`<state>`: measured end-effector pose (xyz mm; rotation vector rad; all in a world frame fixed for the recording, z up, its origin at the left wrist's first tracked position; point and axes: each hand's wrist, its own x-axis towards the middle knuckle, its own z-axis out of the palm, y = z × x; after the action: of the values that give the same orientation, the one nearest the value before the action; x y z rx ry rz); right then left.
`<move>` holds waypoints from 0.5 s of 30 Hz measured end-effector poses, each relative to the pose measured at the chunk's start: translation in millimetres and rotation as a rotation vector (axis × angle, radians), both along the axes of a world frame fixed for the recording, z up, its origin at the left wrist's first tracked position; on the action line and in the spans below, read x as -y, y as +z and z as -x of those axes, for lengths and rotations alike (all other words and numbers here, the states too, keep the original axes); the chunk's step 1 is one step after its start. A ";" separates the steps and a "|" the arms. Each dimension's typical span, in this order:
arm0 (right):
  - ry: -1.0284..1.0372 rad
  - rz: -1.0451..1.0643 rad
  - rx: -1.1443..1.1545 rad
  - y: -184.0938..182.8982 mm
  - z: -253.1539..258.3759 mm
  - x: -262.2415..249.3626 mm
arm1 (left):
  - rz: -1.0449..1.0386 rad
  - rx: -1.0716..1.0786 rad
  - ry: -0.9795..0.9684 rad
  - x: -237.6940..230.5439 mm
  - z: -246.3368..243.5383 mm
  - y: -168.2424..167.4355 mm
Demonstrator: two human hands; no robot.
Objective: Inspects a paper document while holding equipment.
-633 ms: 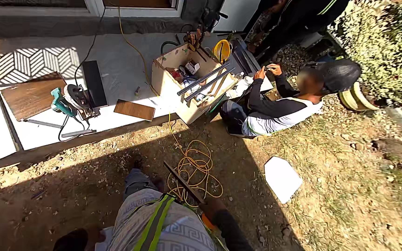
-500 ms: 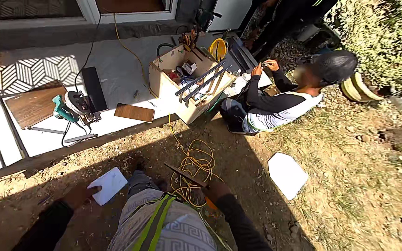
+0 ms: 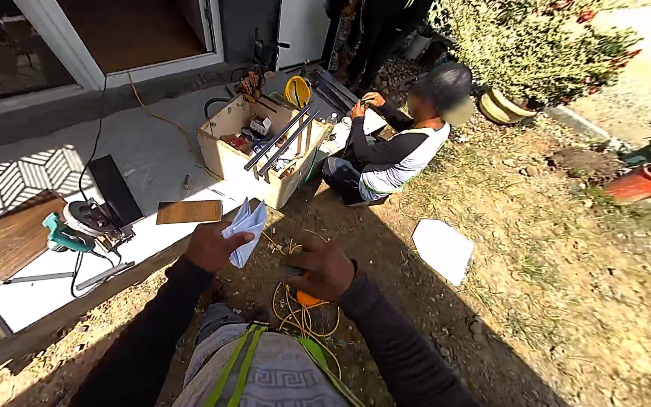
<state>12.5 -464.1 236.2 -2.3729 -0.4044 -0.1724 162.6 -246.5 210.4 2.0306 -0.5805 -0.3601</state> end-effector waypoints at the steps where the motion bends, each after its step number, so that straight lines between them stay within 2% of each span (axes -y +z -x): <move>1: 0.034 0.005 0.015 3.6 -1.3 -2.4 | 0.049 -0.014 -0.035 2.7 4.6 2.4; 4: 0.116 -0.001 0.090 5.0 -4.1 -5.4 | 0.358 -0.045 -0.074 9.7 13.3 -5.6; 7: 0.088 -0.042 0.151 -0.9 -1.0 -9.9 | 0.643 -0.156 -0.123 8.1 16.1 -15.5; 12: 0.089 -0.073 0.148 3.2 -0.3 -15.7 | 0.598 -0.142 -0.148 -2.2 25.8 -9.6; 15: 0.125 -0.077 0.197 -4.8 -5.2 -20.4 | 0.739 -0.368 -0.013 -0.8 32.8 4.0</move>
<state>17.6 -443.7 231.4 -2.2547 -0.6263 -0.3590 129.8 -245.8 214.4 1.2155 -0.4119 -0.4356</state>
